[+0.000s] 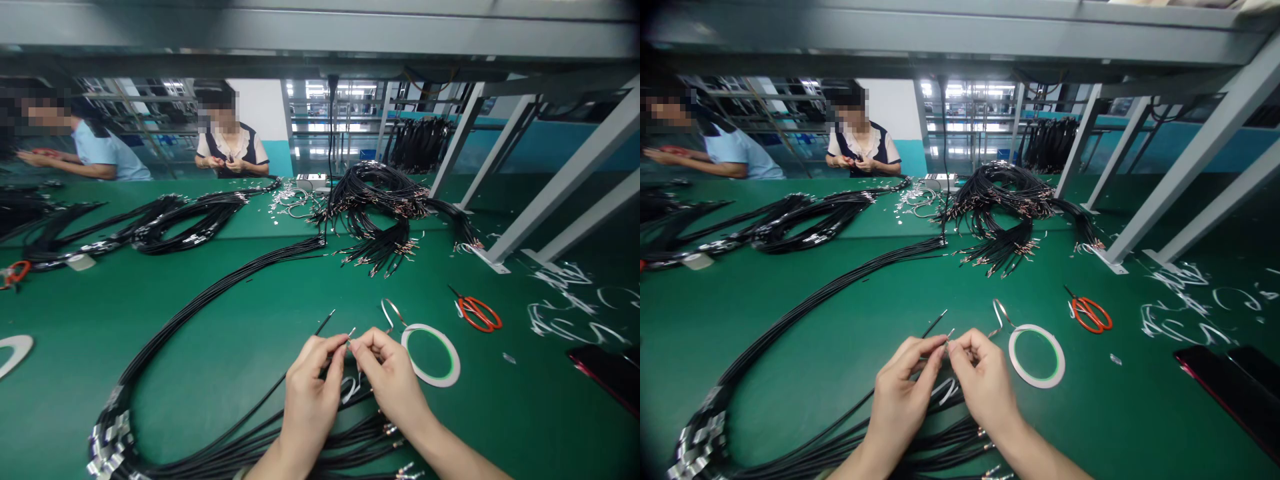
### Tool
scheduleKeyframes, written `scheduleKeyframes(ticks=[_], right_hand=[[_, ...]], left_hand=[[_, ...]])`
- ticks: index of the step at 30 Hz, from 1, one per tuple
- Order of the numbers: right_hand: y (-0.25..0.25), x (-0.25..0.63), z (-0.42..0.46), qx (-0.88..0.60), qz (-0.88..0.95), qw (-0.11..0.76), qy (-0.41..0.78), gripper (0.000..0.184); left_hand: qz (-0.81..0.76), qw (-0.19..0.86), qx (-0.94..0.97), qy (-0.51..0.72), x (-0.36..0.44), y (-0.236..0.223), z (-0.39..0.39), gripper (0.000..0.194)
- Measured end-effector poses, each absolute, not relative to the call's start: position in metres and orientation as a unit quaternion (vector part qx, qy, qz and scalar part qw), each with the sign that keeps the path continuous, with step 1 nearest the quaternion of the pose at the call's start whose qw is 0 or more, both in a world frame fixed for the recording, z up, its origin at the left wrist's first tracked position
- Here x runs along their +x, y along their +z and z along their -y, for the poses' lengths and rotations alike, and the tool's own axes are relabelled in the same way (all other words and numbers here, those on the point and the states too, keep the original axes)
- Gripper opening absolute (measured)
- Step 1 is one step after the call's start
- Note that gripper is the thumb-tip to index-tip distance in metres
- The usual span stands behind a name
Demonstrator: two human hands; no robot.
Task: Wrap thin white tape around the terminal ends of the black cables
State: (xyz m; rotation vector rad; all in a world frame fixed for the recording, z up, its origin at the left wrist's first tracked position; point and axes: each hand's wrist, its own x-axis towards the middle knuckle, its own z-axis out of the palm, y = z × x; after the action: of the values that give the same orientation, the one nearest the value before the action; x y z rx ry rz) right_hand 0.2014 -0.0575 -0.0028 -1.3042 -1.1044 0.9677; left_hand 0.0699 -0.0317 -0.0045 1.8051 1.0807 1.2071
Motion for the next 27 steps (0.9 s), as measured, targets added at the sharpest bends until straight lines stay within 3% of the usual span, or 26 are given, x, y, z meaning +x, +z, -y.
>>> scheduleKeyframes(ticks=[12, 19, 27], right_hand=[[-0.0054, 0.2017, 0.0571, -0.559, 0.490, 0.544, 0.390, 0.025], [-0.0021, 0.2002, 0.0585, -0.547, 0.546, 0.548, 0.322, 0.019], [-0.0090, 0.2012, 0.0567, -0.552, 0.528, 0.553, 0.333, 0.020]], left_hand=[[-0.447, 0.513, 0.572, 0.458, 0.0742, -0.0084, 0.0290, 0.017], [-0.455, 0.476, 0.591, 0.466, 0.0719, -0.0121, 0.0282, 0.021], [-0.456, 0.405, 0.652, 0.451, 0.0711, -0.0104, 0.0318, 0.015]])
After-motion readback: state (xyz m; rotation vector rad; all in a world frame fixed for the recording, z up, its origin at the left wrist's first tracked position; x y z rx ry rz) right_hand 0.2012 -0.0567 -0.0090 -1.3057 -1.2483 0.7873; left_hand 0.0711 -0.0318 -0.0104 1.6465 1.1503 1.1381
